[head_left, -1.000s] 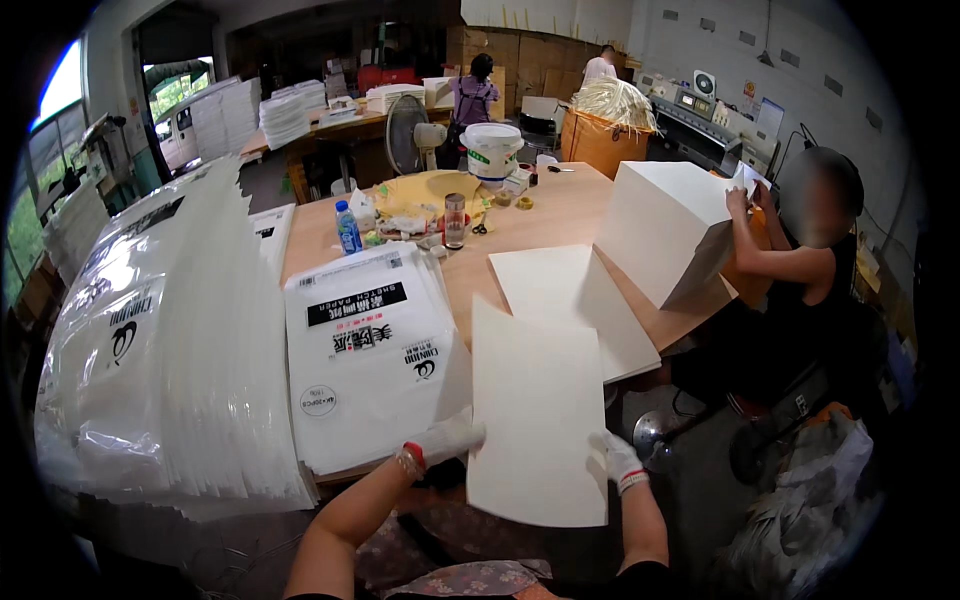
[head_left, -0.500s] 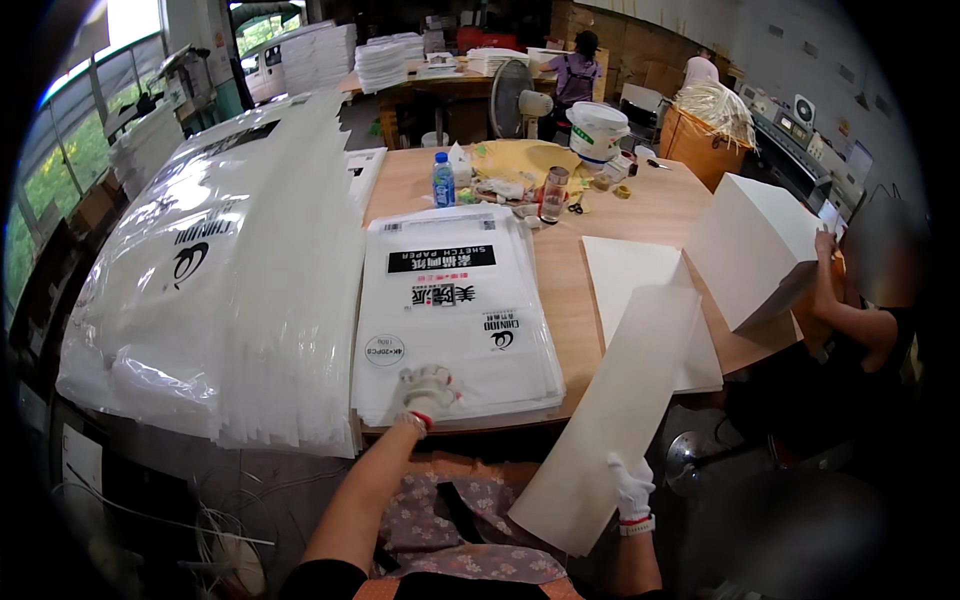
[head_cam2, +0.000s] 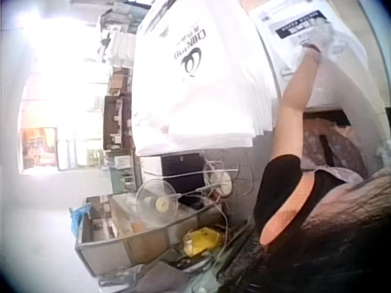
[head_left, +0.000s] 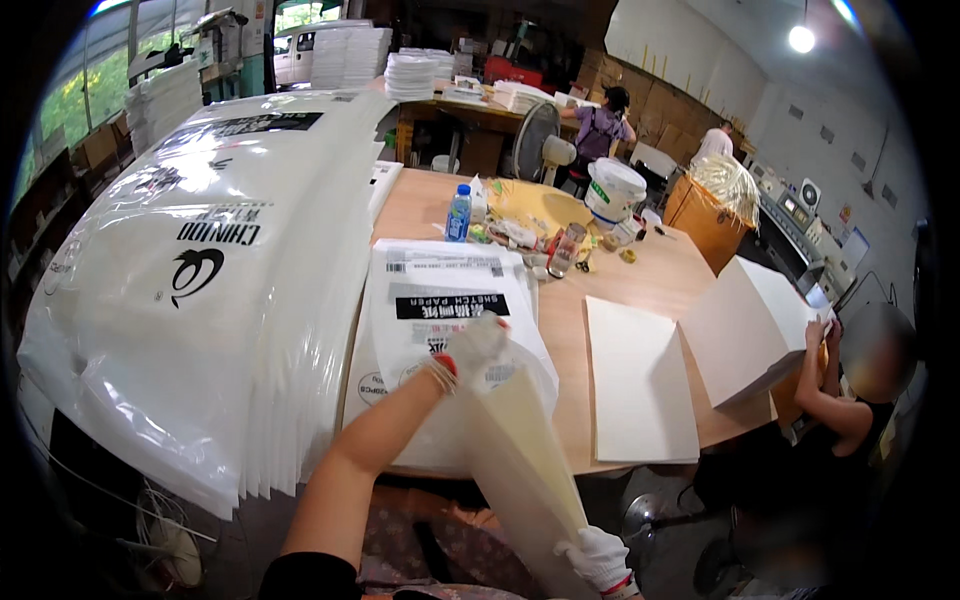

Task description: The person repeatedly picks up a stack of white paper sheets and places them into a plastic packaging bag. They then fold the top of the bag to seal it and place the finished package onto a growing pile on the table. This process is repeated continuously throughout the video.

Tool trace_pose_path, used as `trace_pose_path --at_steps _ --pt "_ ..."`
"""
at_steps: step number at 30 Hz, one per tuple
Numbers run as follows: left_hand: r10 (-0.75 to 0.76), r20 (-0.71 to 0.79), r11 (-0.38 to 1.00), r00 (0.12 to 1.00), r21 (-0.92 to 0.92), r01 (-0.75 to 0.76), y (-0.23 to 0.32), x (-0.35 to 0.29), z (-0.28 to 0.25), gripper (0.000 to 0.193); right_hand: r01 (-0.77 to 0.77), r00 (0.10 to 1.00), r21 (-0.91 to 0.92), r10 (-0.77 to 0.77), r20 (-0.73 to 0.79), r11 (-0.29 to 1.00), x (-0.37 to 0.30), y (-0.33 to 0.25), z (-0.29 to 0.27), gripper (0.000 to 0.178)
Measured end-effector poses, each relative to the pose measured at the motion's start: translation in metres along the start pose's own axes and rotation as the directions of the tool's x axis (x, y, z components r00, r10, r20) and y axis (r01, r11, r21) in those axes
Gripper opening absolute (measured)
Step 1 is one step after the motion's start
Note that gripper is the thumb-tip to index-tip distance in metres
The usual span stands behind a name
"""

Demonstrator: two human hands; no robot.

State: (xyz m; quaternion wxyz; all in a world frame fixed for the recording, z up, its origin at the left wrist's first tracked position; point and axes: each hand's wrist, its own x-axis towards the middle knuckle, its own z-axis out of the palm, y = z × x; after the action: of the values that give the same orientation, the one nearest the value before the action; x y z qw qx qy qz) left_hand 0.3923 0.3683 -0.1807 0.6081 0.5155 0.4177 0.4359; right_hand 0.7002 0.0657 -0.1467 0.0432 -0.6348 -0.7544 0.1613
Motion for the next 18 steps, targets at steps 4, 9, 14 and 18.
trace_pose_path --at_steps 4,9,14,18 --pt "0.282 0.582 0.321 0.763 0.692 -0.647 0.012 -0.106 0.124 0.038 0.056 0.992 -0.106 -0.067 -0.105 0.993 0.062 -0.008 0.009 0.027" --pt "0.106 0.3 0.657 0.948 0.695 -0.293 -0.015 -0.132 0.131 0.048 -0.055 0.745 0.169 0.153 -0.649 0.984 0.105 0.027 0.04 0.032" --pt "0.328 0.316 0.427 0.89 0.791 -0.438 -0.109 -0.13 0.077 0.039 -0.334 0.829 0.178 0.378 -0.412 0.926 0.206 0.11 0.117 0.028" --pt "0.434 -0.247 0.419 0.866 0.907 0.049 -0.148 -0.152 -0.036 0.029 -0.204 0.929 0.202 0.255 -0.27 0.958 0.209 0.1 0.088 0.028"
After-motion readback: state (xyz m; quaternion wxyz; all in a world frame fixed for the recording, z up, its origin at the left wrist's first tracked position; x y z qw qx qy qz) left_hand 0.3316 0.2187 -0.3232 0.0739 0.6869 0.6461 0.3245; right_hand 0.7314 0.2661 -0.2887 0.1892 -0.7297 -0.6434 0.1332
